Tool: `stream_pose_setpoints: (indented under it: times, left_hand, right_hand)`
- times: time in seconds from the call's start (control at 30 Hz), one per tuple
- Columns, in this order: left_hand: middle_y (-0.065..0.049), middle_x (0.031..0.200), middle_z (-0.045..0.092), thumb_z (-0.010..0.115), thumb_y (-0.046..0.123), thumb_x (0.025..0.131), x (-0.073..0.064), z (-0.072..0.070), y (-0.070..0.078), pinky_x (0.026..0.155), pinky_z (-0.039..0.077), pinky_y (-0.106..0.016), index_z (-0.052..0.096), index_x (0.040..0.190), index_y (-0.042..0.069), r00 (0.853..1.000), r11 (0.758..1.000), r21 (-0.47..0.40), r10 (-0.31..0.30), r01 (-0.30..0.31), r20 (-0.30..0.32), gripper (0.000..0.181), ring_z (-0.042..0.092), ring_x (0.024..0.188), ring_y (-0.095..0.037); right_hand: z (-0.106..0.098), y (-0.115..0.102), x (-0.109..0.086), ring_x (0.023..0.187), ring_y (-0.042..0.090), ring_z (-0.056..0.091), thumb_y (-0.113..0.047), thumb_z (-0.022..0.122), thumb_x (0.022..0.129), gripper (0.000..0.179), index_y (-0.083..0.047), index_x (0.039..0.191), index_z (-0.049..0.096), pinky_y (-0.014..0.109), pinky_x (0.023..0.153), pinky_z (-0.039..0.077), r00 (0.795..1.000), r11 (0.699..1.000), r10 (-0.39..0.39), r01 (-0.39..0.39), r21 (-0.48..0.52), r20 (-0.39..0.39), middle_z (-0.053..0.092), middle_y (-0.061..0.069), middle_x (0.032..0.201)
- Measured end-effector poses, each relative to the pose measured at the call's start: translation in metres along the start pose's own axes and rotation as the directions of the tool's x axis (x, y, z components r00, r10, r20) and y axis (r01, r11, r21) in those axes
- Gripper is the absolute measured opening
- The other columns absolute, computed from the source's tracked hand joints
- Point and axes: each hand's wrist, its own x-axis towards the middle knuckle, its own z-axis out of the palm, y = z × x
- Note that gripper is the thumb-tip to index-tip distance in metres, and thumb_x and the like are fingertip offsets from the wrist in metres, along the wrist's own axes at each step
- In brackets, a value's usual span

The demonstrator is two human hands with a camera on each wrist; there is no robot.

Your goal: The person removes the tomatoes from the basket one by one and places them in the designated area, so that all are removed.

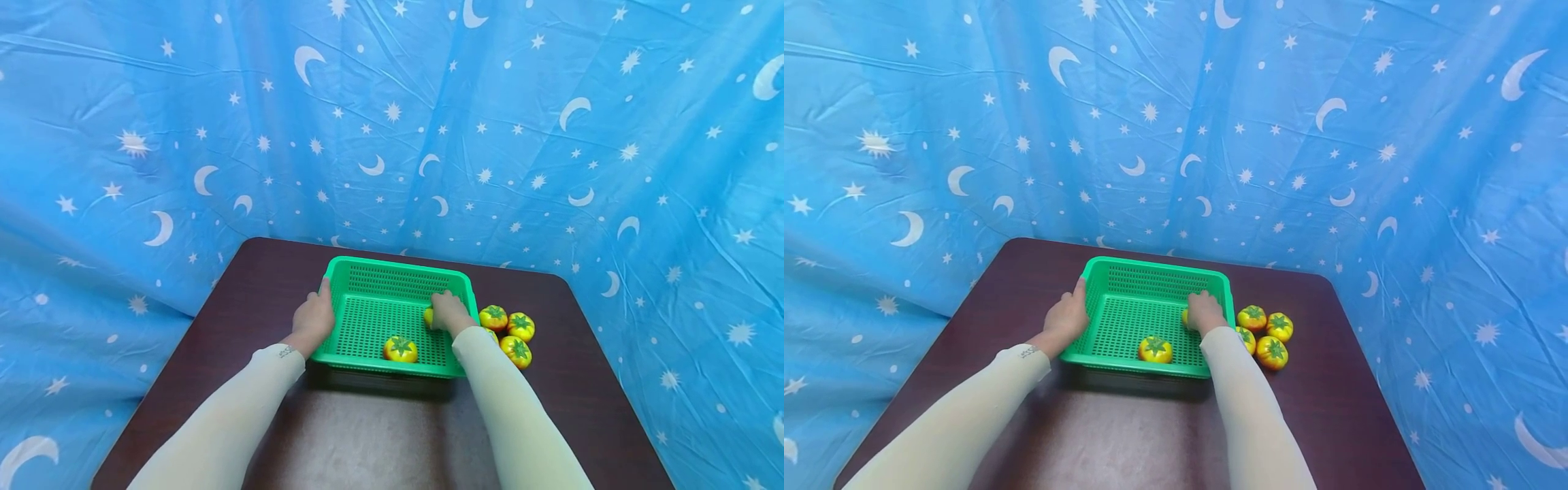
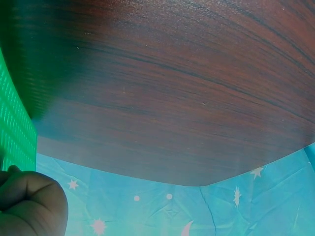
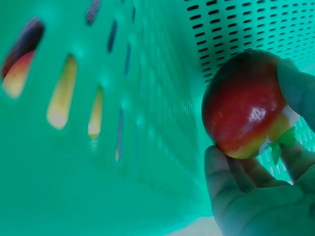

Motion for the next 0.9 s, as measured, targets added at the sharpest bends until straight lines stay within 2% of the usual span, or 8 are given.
stream_pose_setpoints:
  times: [0.17, 0.33, 0.57, 0.77, 0.9]
  left_hand:
    - [-0.028, 0.125, 0.054, 0.04, 0.002, 0.103, 0.001, 0.002, -0.002, 0.063, 0.046, -0.041, 0.005, 0.163, 0.011, 1.0, 1.0, 0.007, -0.008, 0.008, -0.003, 0.07, 0.057, 0.076, -0.028]
    - [-0.029, 0.126, 0.054, 0.039, 0.001, 0.103, 0.002, 0.003, -0.001, 0.06, 0.045, -0.04, 0.004, 0.163, 0.011, 1.0, 1.0, 0.009, 0.011, -0.011, -0.002, 0.069, 0.057, 0.072, -0.029]
    - [-0.029, 0.127, 0.054, 0.038, 0.003, 0.104, 0.004, 0.002, 0.0, 0.063, 0.047, -0.042, 0.005, 0.163, 0.011, 1.0, 1.0, 0.008, 0.011, -0.011, -0.007, 0.068, 0.058, 0.077, -0.029]
    - [-0.029, 0.128, 0.054, 0.037, 0.004, 0.105, 0.005, 0.001, 0.0, 0.066, 0.049, -0.044, 0.005, 0.163, 0.011, 1.0, 1.0, 0.007, 0.009, -0.009, -0.007, 0.066, 0.06, 0.081, -0.03]
    - [-0.029, 0.129, 0.053, 0.037, 0.003, 0.104, 0.004, 0.001, 0.0, 0.063, 0.047, -0.041, 0.004, 0.163, 0.012, 1.0, 1.0, -0.002, 0.004, -0.004, 0.0, 0.068, 0.059, 0.077, -0.029]
  right_hand:
    - [-0.003, -0.001, 0.004, 0.119, 0.038, 0.052, -0.012, 0.078, 0.086, 0.055, -0.003, 0.136, 0.055, 0.049, 0.096, 0.05, 1.0, 1.0, -0.013, 0.013, 0.01, 0.002, 0.051, 0.023, 0.137]
    - [-0.008, -0.002, 0.002, 0.122, 0.038, 0.05, -0.01, 0.075, 0.088, 0.052, -0.003, 0.135, 0.055, 0.049, 0.098, 0.049, 1.0, 1.0, -0.023, 0.023, 0.016, -0.013, 0.049, 0.024, 0.14]
    - [-0.016, -0.003, -0.005, 0.129, 0.04, 0.048, -0.009, 0.078, 0.086, 0.065, -0.004, 0.144, 0.049, 0.05, 0.102, 0.049, 0.996, 0.996, -0.074, 0.077, 0.053, -0.055, 0.045, 0.024, 0.146]
    - [-0.027, -0.006, -0.014, 0.128, 0.04, 0.048, -0.008, 0.077, 0.086, 0.064, -0.003, 0.144, 0.049, 0.049, 0.101, 0.049, 0.988, 0.988, -0.112, 0.122, 0.094, -0.102, 0.047, 0.023, 0.142]
    - [-0.032, -0.005, -0.018, 0.124, 0.039, 0.05, -0.008, 0.078, 0.086, 0.064, -0.003, 0.143, 0.05, 0.048, 0.096, 0.051, 0.984, 0.983, -0.126, 0.141, 0.119, -0.124, 0.048, 0.023, 0.14]
